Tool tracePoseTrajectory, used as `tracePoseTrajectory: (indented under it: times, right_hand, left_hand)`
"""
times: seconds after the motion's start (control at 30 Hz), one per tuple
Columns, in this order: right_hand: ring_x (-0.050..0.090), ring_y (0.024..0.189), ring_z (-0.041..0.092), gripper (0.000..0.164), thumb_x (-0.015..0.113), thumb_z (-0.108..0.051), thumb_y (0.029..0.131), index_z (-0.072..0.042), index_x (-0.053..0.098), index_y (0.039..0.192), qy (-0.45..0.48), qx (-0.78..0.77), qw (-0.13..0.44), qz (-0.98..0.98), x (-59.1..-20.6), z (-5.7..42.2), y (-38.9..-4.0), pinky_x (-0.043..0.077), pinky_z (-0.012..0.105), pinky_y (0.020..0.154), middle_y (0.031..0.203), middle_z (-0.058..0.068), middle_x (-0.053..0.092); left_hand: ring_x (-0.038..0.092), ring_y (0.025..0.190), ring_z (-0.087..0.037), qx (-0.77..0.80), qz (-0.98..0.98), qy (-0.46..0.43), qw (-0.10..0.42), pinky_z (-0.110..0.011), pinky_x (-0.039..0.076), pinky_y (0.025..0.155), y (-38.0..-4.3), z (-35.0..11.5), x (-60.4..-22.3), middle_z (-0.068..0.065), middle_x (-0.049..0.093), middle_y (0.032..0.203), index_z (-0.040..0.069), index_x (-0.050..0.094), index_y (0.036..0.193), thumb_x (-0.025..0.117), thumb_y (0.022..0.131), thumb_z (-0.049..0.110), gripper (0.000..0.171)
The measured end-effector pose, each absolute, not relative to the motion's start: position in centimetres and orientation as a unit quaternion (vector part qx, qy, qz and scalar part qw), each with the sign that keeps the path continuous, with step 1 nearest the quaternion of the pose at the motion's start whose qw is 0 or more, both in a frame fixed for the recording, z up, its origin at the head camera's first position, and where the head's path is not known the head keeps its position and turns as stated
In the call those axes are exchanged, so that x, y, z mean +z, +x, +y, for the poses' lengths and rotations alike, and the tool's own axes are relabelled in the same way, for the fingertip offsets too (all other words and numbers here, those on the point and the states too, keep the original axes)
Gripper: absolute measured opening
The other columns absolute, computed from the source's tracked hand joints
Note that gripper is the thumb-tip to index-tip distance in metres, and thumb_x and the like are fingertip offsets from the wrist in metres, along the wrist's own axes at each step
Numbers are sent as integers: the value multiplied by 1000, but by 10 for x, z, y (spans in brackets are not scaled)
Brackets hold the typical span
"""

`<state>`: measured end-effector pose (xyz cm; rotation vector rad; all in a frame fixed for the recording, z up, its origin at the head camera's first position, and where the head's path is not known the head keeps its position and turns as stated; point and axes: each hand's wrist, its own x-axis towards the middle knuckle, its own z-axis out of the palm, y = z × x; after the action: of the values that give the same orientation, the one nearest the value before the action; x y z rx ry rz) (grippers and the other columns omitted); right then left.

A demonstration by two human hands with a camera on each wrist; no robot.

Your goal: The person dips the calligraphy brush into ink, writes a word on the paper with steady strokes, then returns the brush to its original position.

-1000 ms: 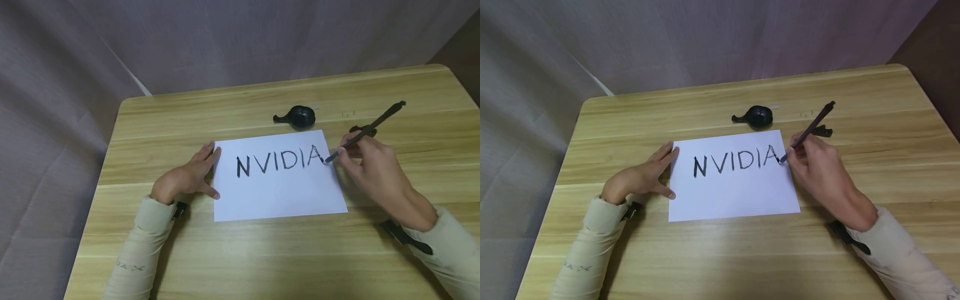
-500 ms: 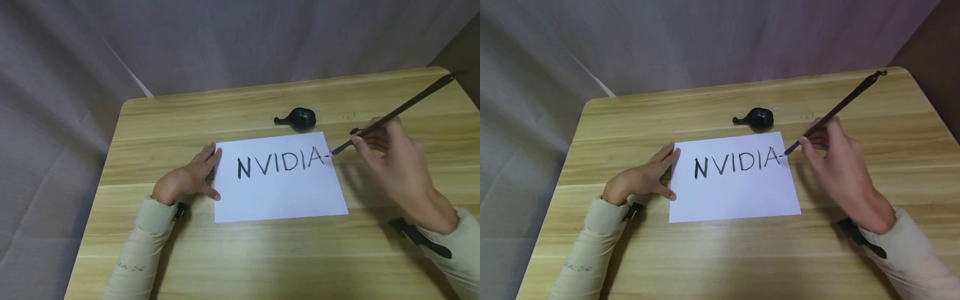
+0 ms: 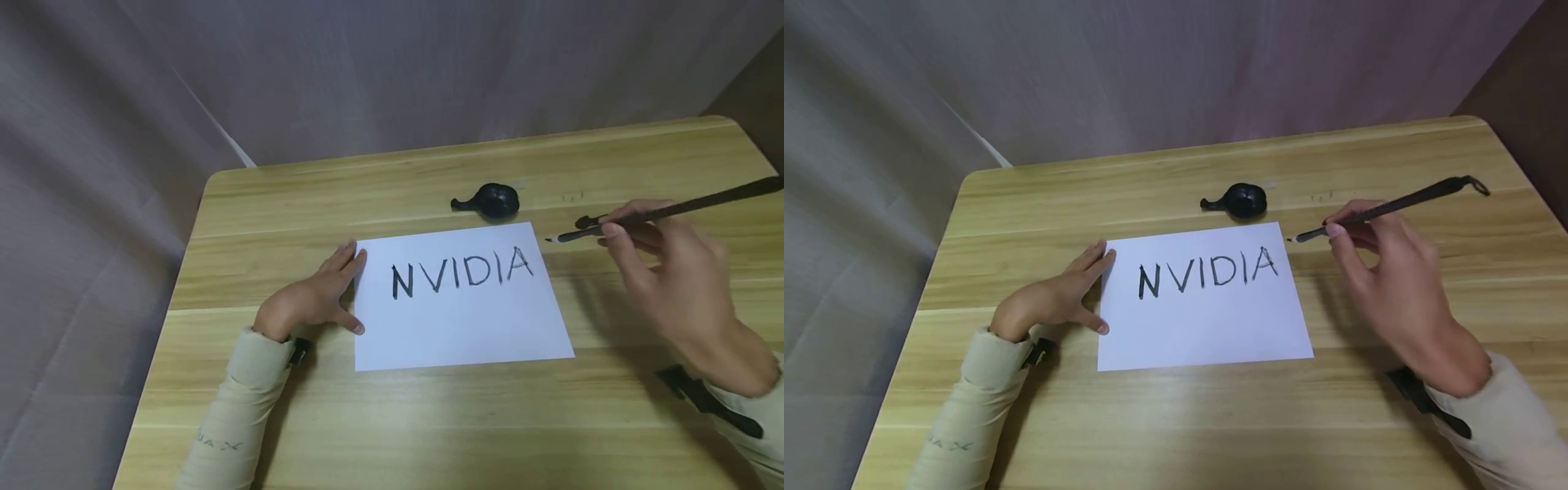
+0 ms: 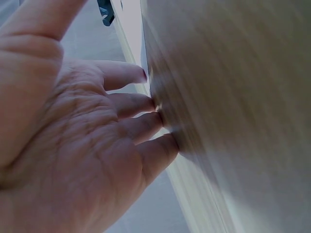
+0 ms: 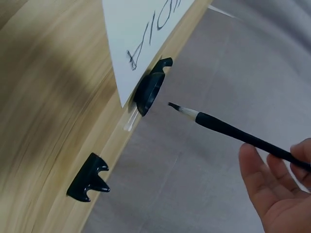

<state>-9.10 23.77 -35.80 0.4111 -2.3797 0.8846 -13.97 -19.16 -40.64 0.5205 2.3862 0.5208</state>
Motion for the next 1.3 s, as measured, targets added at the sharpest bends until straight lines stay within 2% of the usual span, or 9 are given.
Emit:
tracePoseTrajectory:
  times: [0.1,0.3,0.4,0.5,0.6,0.8,0.93,1.03,1.3]
  right_hand:
    - [51,109,-29,25,69,-9,103,15,68,112,170,320,302,-882,-359,242,-90,40,-3,89,104,28,72]
    - [54,111,-21,62,58,-47,108,13,74,103,224,321,364,-845,-361,245,-92,41,2,96,97,31,72]
    - [64,112,-6,56,58,-41,109,13,75,101,275,323,387,-819,-365,246,-91,43,7,101,97,31,72]
    - [75,102,23,48,56,-32,111,11,74,102,320,275,401,-813,-372,251,-90,41,9,107,101,29,73]
    - [72,90,44,43,49,-24,114,11,72,109,358,195,396,-823,-375,260,-89,32,10,115,107,29,73]
    - [67,98,51,34,37,-4,114,16,64,120,435,131,348,-820,-381,277,-99,24,23,125,119,35,67]
    - [68,100,51,33,36,-1,113,15,63,125,452,84,339,-821,-389,286,-109,54,52,104,122,35,67]
    - [68,99,51,35,33,5,112,15,61,128,463,40,324,-824,-395,295,-115,56,60,74,123,36,66]
    - [67,103,48,42,21,7,113,15,61,126,486,-39,295,-822,-417,316,-133,57,57,73,123,35,65]
  left_hand:
    - [-15,163,-30,201,906,199,315,-52,8,131,-139,-192,-407,-10,-16,177,9,2,170,95,79,32,132]
    - [-18,162,-29,203,905,194,321,-53,7,131,-139,-191,-407,-9,-18,176,10,0,170,94,80,32,132]
    - [-18,162,-28,197,906,193,321,-52,6,131,-140,-190,-407,-9,-18,176,10,-1,170,94,80,32,133]
    - [-19,162,-26,191,907,191,323,-50,5,132,-140,-189,-407,-8,-19,176,11,-1,170,94,80,33,134]
    - [-19,162,-26,188,908,190,324,-50,5,131,-140,-188,-407,-8,-19,176,11,-1,170,95,79,33,134]
    - [-19,162,-26,193,907,185,325,-51,5,131,-139,-189,-407,-7,-19,176,12,-1,170,94,79,33,133]
    - [-20,161,-26,196,907,185,323,-52,5,131,-138,-192,-406,-7,-19,176,12,-1,170,94,80,33,133]
    - [-19,162,-27,196,908,191,317,-52,5,131,-138,-193,-405,-8,-18,176,11,-1,170,94,80,33,133]
    - [-19,162,-26,194,907,194,319,-50,6,131,-139,-192,-406,-7,-18,176,11,0,170,94,80,34,133]
